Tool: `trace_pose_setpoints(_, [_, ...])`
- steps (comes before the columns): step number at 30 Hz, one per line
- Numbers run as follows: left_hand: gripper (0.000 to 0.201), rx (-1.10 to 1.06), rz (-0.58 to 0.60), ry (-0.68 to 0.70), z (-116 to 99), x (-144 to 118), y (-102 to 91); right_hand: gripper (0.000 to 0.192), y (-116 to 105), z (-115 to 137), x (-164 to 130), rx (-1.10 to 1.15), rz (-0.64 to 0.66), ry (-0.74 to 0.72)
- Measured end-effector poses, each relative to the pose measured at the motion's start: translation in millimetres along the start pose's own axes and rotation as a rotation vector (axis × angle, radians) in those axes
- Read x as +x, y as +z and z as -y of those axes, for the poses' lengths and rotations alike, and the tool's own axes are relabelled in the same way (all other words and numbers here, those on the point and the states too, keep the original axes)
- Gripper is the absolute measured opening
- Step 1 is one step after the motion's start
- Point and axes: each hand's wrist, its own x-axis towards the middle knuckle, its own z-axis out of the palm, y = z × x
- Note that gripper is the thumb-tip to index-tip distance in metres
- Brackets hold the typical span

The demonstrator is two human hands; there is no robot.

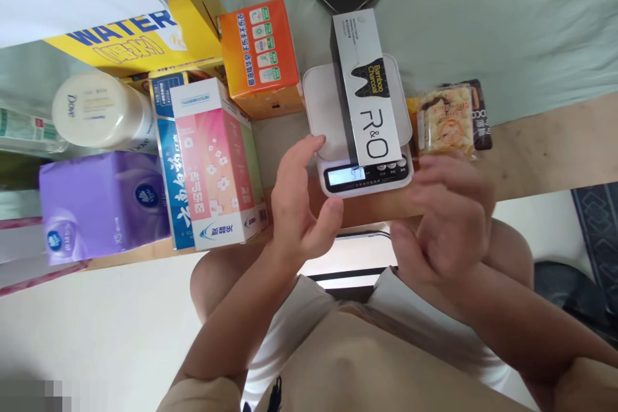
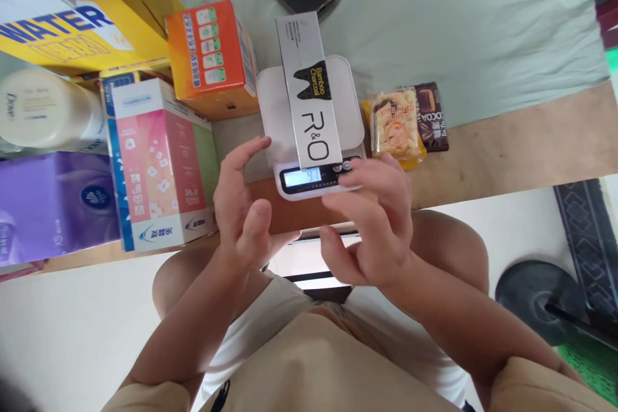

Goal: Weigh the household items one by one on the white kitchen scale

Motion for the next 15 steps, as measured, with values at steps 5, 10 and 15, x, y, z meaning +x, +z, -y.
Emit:
trace_pose_setpoints(5, [0.062, 0.104, 0.131, 0.063, -8, 5, 3.5, 0.043, 19, 3, 21, -0.159, 0.078, 0.033])
trace_pose_setpoints(10, [0.063, 0.166, 0.156, 0.037, -6, 9, 2.1, 0.05, 37, 10, 14, -0.208, 0.206, 0.086])
trace_pose_setpoints(15, [0.06, 0.184, 0.165, 0.04, -9, 11, 1.0, 0.039, 41, 3, 12, -0.142, 0.163, 0.108])
